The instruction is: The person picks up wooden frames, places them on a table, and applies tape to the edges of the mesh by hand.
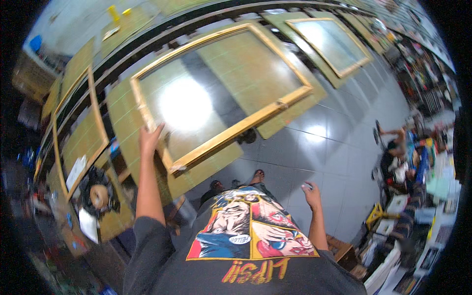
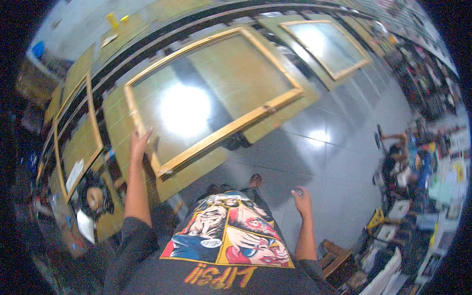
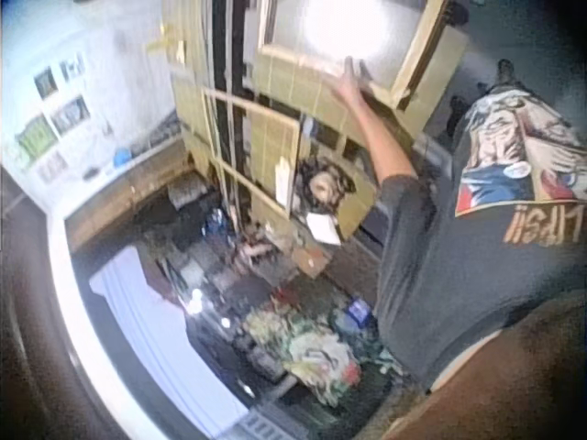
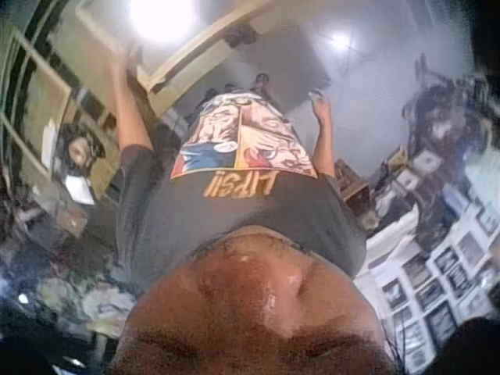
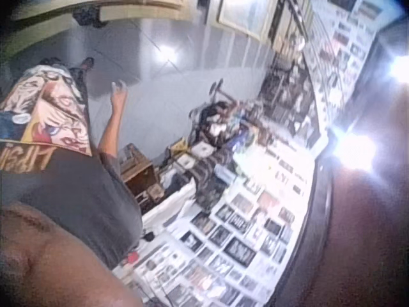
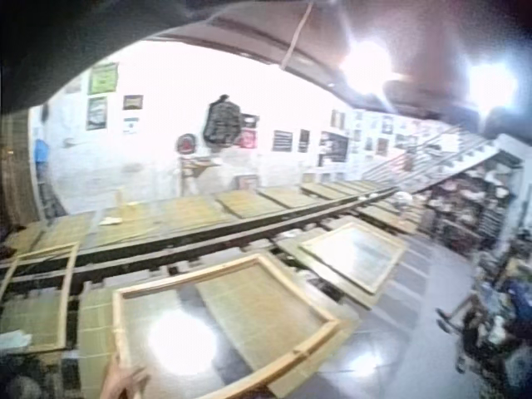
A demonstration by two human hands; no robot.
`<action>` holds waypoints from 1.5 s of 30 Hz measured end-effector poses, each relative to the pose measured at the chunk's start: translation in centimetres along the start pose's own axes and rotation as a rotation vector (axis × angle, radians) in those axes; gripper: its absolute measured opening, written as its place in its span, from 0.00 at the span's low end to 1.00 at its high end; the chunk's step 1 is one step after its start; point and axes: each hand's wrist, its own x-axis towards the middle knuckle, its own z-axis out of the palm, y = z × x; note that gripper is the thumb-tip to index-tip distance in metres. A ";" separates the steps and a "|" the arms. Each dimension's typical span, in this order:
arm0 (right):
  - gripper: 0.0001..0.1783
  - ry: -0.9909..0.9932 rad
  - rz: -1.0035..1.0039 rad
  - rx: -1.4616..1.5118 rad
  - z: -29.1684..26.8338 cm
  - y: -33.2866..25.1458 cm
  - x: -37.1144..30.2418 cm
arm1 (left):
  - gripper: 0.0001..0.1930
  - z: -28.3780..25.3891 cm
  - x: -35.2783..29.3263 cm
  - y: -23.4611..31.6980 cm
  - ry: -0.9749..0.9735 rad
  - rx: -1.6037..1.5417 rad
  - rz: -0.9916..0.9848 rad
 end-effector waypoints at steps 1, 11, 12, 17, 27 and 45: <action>0.22 -0.002 0.000 0.014 -0.3 0.5 0.0 | 0.51 0.2 -1.5 1.8 0.062 0.107 0.061; 0.23 -0.062 0.094 -0.017 -2.2 4.2 1.3 | 0.36 0.7 0.1 -1.1 0.021 -0.025 0.131; 0.23 -0.080 0.099 -0.013 -2.6 4.4 1.9 | 0.36 0.5 -0.4 -0.6 0.005 -0.066 0.106; 0.24 -0.111 0.101 0.074 -4.8 8.4 5.7 | 0.36 -0.3 -2.3 3.5 0.046 0.128 -0.032; 0.22 -0.123 0.106 -0.004 -15.9 12.0 15.1 | 0.35 0.7 -4.7 4.1 0.236 0.213 -0.212; 0.21 -0.179 -0.033 0.253 -31.2 -3.6 41.9 | 0.29 43.5 -9.8 56.1 -0.331 -0.009 0.859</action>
